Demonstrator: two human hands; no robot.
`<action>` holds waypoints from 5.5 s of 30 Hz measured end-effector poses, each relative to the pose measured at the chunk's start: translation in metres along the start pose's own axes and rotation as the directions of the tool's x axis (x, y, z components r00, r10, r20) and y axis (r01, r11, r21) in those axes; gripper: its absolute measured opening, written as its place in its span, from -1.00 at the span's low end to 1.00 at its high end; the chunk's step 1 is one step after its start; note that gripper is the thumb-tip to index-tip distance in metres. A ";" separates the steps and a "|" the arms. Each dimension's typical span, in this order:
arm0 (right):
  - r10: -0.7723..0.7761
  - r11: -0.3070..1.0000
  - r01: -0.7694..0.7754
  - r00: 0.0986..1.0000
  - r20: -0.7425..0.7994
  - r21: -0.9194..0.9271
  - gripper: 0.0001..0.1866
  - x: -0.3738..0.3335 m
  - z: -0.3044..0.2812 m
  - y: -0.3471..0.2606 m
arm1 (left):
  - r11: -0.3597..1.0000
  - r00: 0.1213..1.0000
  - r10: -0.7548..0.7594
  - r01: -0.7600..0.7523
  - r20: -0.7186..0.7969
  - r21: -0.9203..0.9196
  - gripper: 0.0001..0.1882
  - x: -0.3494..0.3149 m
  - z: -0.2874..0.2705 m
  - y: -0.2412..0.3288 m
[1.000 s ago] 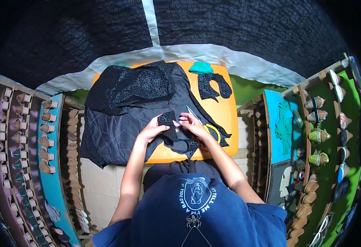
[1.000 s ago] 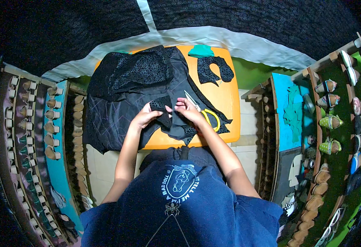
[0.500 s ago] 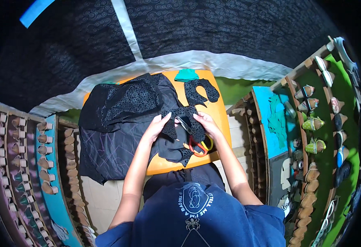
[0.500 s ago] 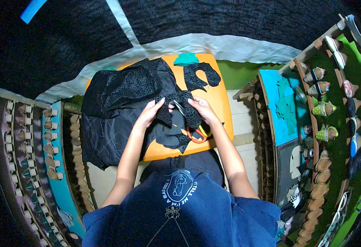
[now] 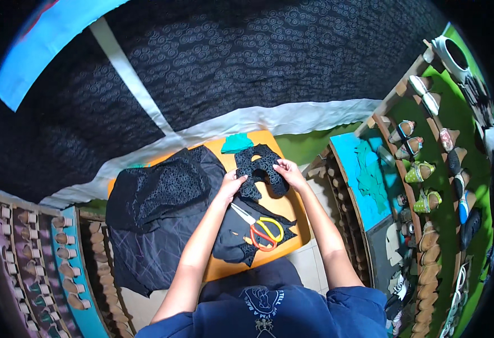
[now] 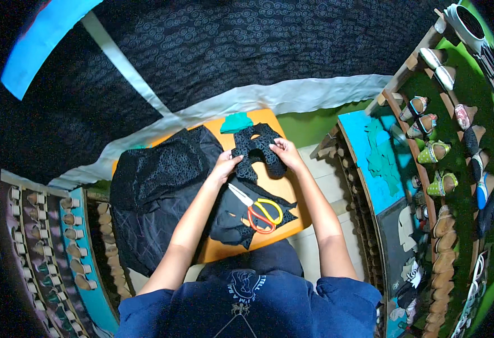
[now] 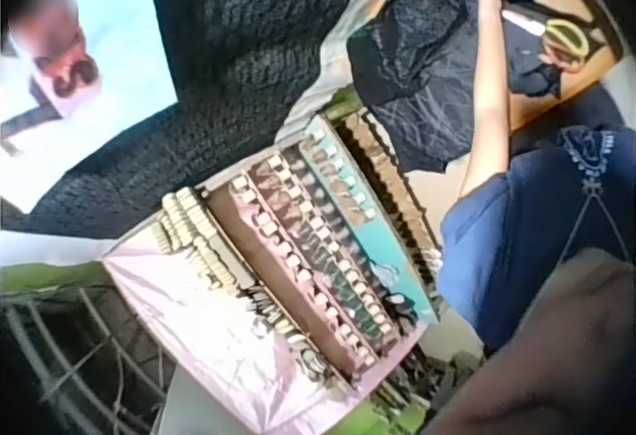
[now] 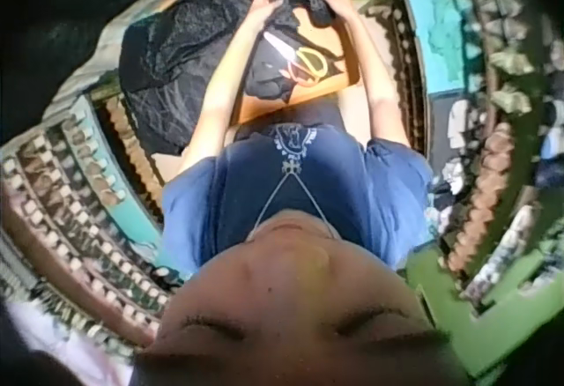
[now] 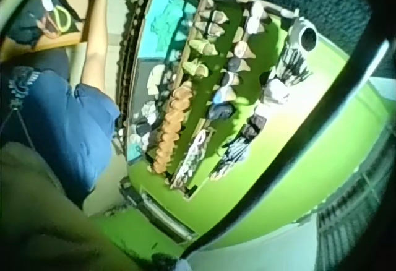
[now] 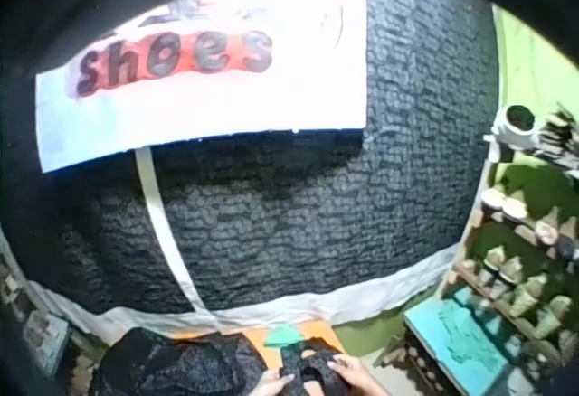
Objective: The person uses orange-handled scissors to cut a black patterned fabric laid on a yellow table. They follow purple chalk lines to cut out shapes, occasionally lifting and repositioning the fabric to continue cutting along the marked outlines.
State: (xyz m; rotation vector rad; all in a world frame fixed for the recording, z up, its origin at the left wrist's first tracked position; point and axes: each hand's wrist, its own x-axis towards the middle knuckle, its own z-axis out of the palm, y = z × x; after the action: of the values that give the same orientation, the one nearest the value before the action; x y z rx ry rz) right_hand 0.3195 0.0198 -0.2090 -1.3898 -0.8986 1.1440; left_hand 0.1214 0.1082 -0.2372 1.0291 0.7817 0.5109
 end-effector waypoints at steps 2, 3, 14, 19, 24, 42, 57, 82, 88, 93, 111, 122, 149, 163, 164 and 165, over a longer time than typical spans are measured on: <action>-0.031 0.999 0.030 0.999 -0.043 -0.024 -0.90 0.023 -0.008 -0.005 | 0.990 0.994 0.102 -0.104 -0.026 -0.099 -0.71 0.023 0.003 0.004; -0.082 0.992 0.073 0.994 -0.078 -0.103 -0.84 0.035 -0.015 -0.002 | 0.995 0.990 0.087 -0.091 -0.111 -0.032 -0.65 0.033 0.007 0.007; -0.441 0.621 0.409 0.887 0.133 -0.669 -0.75 -0.041 0.044 0.007 | 0.571 0.923 0.200 -0.381 0.327 0.727 -0.72 -0.092 -0.017 0.009; -0.002 0.672 0.367 0.869 0.494 -0.643 -0.59 -0.138 0.097 0.009 | 0.331 0.955 0.068 -0.293 0.287 0.897 -0.54 -0.182 -0.023 -0.005; -0.068 0.472 0.513 0.832 0.551 -0.717 -0.51 -0.176 0.106 0.023 | 0.238 0.930 0.237 -0.337 0.283 0.911 -0.51 -0.210 -0.011 -0.021; -0.032 0.957 -0.055 0.955 0.293 0.284 -0.51 -0.146 0.117 0.001 | 0.865 0.996 0.032 -0.070 -0.083 -0.497 -0.75 -0.209 0.021 -0.018; 0.010 0.983 -0.127 0.751 0.660 0.130 -0.47 -0.143 0.065 -0.050 | 0.290 0.661 0.747 -0.419 0.070 0.861 -0.45 -0.188 0.009 0.004; 0.018 0.997 -0.048 0.888 0.460 0.055 -0.43 -0.070 -0.038 -0.057 | 0.975 0.955 -0.052 0.111 0.292 -0.191 -0.75 -0.076 0.051 -0.001; -0.121 0.988 0.144 0.950 0.289 -0.058 -0.48 -0.019 -0.050 -0.029 | 0.867 0.834 0.465 -0.362 -0.298 0.342 -0.66 -0.028 0.057 -0.002; -0.313 0.926 0.349 0.923 0.226 -0.145 -0.69 0.027 -0.040 -0.020 | 0.778 0.689 0.617 -0.462 -0.380 0.426 -0.84 0.011 0.051 0.002; -0.269 0.703 0.454 0.882 0.387 -0.547 -0.63 0.101 -0.048 0.032 | 0.599 0.667 0.614 -0.047 -0.422 0.799 -0.60 0.056 0.022 -0.004; -0.082 0.519 0.002 0.995 -0.048 -0.855 -0.45 0.073 -0.021 0.016 | 0.683 0.655 0.341 0.321 -0.675 0.657 -0.25 0.067 0.034 -0.018; -0.114 0.774 0.098 0.993 0.014 -0.625 -0.68 0.066 -0.028 0.054 | 0.673 0.655 0.532 0.058 -0.537 0.738 -0.53 0.035 0.045 -0.017; 0.049 0.553 0.414 0.851 0.523 -0.724 -0.52 -0.106 0.049 0.002 | 0.537 0.529 0.651 0.185 -0.544 0.823 -0.70 -0.133 0.048 -0.039; 0.100 0.526 0.398 0.849 0.519 -0.752 -0.49 -0.111 0.055 0.004 | 0.536 0.516 0.645 0.220 -0.563 0.815 -0.69 -0.147 0.049 -0.044; 0.150 0.497 0.383 0.846 0.511 -0.779 -0.45 -0.116 0.060 0.005 | 0.546 0.490 0.630 0.272 -0.603 0.792 -0.66 -0.160 0.052 -0.051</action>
State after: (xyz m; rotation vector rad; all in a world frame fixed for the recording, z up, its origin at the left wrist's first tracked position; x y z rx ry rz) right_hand 0.2318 -0.0757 -0.1940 -1.7621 -2.1903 0.9738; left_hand 0.0621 -0.0554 -0.2150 1.8187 1.9953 0.9614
